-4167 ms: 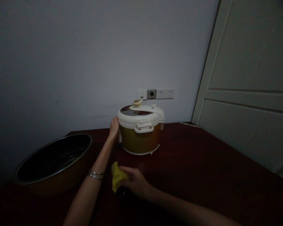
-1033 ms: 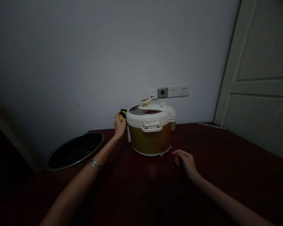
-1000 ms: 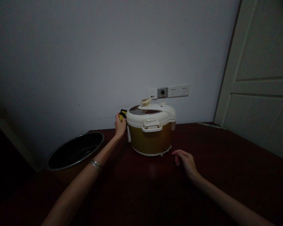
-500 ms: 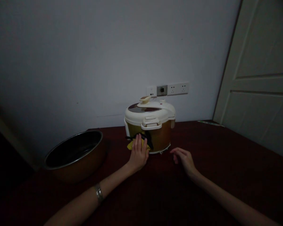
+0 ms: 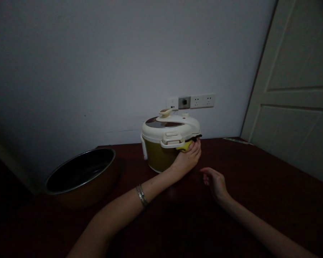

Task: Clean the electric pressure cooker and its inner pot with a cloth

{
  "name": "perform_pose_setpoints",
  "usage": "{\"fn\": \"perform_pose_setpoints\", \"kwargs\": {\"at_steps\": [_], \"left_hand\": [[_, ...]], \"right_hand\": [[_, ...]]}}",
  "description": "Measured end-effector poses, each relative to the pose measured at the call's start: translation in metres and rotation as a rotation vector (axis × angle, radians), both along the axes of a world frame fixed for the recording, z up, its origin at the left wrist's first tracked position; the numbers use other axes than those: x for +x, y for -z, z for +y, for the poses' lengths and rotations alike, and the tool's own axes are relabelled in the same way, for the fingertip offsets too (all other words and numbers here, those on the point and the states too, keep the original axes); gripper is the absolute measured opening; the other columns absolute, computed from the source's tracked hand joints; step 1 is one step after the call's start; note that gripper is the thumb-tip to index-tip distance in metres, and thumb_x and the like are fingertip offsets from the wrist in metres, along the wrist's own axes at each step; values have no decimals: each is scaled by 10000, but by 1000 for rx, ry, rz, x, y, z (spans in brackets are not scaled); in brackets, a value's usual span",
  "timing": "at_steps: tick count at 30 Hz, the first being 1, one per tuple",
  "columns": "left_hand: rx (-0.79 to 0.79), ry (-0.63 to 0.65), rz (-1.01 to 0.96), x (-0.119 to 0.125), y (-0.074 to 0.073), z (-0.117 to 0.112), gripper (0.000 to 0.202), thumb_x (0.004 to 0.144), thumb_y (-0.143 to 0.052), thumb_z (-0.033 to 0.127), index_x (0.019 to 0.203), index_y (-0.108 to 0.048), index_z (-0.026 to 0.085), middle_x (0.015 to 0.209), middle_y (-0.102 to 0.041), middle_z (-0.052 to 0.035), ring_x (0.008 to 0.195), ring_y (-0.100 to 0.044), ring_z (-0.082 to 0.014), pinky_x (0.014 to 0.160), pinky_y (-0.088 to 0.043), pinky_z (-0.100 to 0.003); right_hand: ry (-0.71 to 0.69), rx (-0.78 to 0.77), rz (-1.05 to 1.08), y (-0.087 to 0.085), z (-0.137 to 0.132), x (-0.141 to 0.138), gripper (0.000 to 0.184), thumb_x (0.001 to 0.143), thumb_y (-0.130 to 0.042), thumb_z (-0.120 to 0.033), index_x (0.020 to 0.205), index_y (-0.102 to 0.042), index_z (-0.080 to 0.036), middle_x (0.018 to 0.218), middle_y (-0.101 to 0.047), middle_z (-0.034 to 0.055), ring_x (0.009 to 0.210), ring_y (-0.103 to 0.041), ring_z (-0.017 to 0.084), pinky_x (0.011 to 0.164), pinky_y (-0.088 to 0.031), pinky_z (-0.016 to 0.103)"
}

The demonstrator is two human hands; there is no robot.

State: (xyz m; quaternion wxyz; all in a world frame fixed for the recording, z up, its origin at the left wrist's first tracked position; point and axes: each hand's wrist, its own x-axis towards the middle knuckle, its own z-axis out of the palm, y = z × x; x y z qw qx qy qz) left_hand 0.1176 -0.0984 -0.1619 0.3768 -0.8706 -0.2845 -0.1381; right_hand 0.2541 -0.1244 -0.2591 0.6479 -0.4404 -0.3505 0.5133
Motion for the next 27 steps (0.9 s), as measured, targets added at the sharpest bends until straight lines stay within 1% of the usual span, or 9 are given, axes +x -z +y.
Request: {"fn": "perform_pose_setpoints", "kwargs": {"at_steps": [3,5,8,11,14,17,19,22,27], "left_hand": [[-19,-11,-9,11,2,6,495,868,-296,85,1347,-415,43,1458,-346,-168,1382,-238,-231,1130,-176,-384],[-62,21,15,3,11,7,522,857,-307,76,1371,-397,81,1473,-332,-134,1384,-234,-208,1132,-183,-361],[-102,102,131,-26,27,3,521,854,-316,67,1363,-414,117,1484,-325,-95,1376,-253,-167,1124,-195,-313],[-119,195,304,-67,40,-3,509,867,-314,82,1359,-414,168,1499,-305,-44,1369,-259,-125,1107,-218,-288],[-134,167,343,-103,44,-11,542,880,-291,86,1404,-336,214,1511,-278,-2,1346,-302,-111,1088,-247,-278],[-96,137,325,-113,43,-16,555,877,-293,83,1413,-315,225,1509,-283,-2,1344,-304,-114,1083,-245,-279],[-42,150,305,-100,43,-15,509,881,-319,102,1380,-373,188,1491,-322,-42,1340,-311,-141,1086,-242,-298],[35,166,289,-60,49,-4,407,880,-367,131,1260,-512,101,1400,-441,-134,1309,-359,-194,1068,-275,-337],[81,4,342,23,58,34,343,846,-428,136,1093,-663,101,1232,-588,-154,1198,-480,-248,992,-362,-388]], "right_hand": [[6,5,21,1,0,2,147,564,-610,-286,616,-664,-160,440,-481,-26,400,-408,85,400,-267,223],[9,13,29,0,-1,3,145,556,-614,-285,606,-662,-158,435,-477,-24,398,-407,87,397,-263,224],[3,9,25,-3,-2,2,149,548,-616,-291,596,-658,-156,434,-476,-22,395,-411,88,396,-267,219],[1,0,16,-4,-3,1,170,550,-621,-310,601,-660,-153,438,-475,-25,394,-407,84,394,-271,213],[1,-6,4,-3,-2,-1,190,555,-621,-330,606,-662,-152,444,-478,-27,400,-404,82,389,-266,210],[0,-2,-13,-1,0,-3,191,556,-621,-332,601,-662,-151,447,-483,-25,408,-404,81,390,-265,208],[5,5,-10,-1,1,-4,192,553,-621,-333,599,-664,-151,439,-475,-26,405,-396,79,391,-265,208],[40,-9,45,0,2,-3,182,527,-618,-315,598,-666,-154,446,-477,-26,418,-406,82,401,-279,207],[74,-27,115,0,1,0,165,505,-625,-291,596,-666,-160,470,-485,-28,439,-410,80,414,-286,209]]}}
